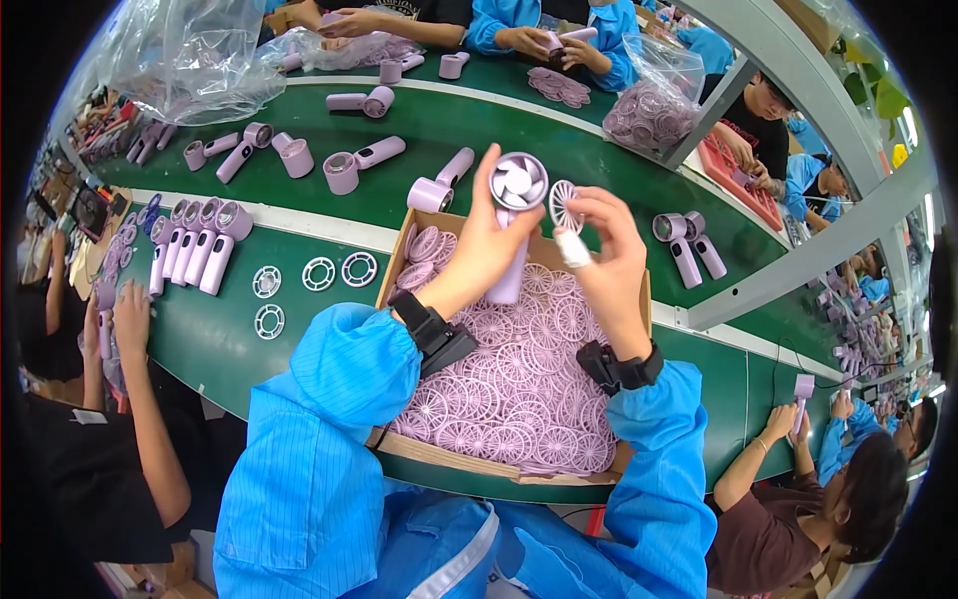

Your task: Assembling portable fans by attaching the fan head and blades to the housing unit on an assembly line.

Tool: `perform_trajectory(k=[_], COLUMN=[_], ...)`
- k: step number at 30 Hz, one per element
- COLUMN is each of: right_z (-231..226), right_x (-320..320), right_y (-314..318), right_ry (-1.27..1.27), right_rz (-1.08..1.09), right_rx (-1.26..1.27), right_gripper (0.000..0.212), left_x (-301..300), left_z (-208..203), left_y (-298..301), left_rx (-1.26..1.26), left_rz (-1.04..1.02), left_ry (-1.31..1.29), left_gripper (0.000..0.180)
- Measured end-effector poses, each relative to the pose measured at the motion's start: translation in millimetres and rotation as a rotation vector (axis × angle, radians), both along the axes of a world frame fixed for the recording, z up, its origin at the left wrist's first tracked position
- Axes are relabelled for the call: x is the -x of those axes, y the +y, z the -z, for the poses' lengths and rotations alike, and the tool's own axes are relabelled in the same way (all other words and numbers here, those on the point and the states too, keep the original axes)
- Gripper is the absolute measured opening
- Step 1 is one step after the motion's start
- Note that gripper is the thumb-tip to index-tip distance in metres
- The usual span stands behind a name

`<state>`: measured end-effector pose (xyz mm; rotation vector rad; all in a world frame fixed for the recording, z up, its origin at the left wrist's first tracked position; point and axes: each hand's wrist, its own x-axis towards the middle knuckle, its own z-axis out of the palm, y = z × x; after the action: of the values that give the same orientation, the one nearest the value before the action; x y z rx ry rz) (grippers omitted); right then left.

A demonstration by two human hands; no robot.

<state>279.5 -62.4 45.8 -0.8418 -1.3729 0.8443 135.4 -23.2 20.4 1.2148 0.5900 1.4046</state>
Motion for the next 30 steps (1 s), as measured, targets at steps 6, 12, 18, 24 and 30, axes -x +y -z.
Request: perform_trajectory(k=[6,12,18,24,30], right_z=[-6,-4,-3,-1,-3], right_x=[5,3,5,1,-15], right_y=[-4,-4,-4,-1,11], right_ry=[-0.761,-0.775,-0.805,-0.828,-0.977], right_rz=[0.471,0.463,0.465,0.421,0.474], right_rx=[-0.541,-0.574,-0.6,-0.601,-0.639], right_gripper=[0.038,0.042,0.041,0.039,0.036], left_x=[-12,-11,-9,-8,-6], left_z=[11,5,7,9,1], left_y=[-13,-16,-15,-14,-21], left_rx=[-0.077,-0.147,-0.164,-0.18,0.093], left_rz=[0.064,-0.053,-0.043,-0.039,0.243], left_ry=[0.225,0.322,0.365,0.36,0.126], left_gripper=[0.081,0.08,0.08,0.079,0.075])
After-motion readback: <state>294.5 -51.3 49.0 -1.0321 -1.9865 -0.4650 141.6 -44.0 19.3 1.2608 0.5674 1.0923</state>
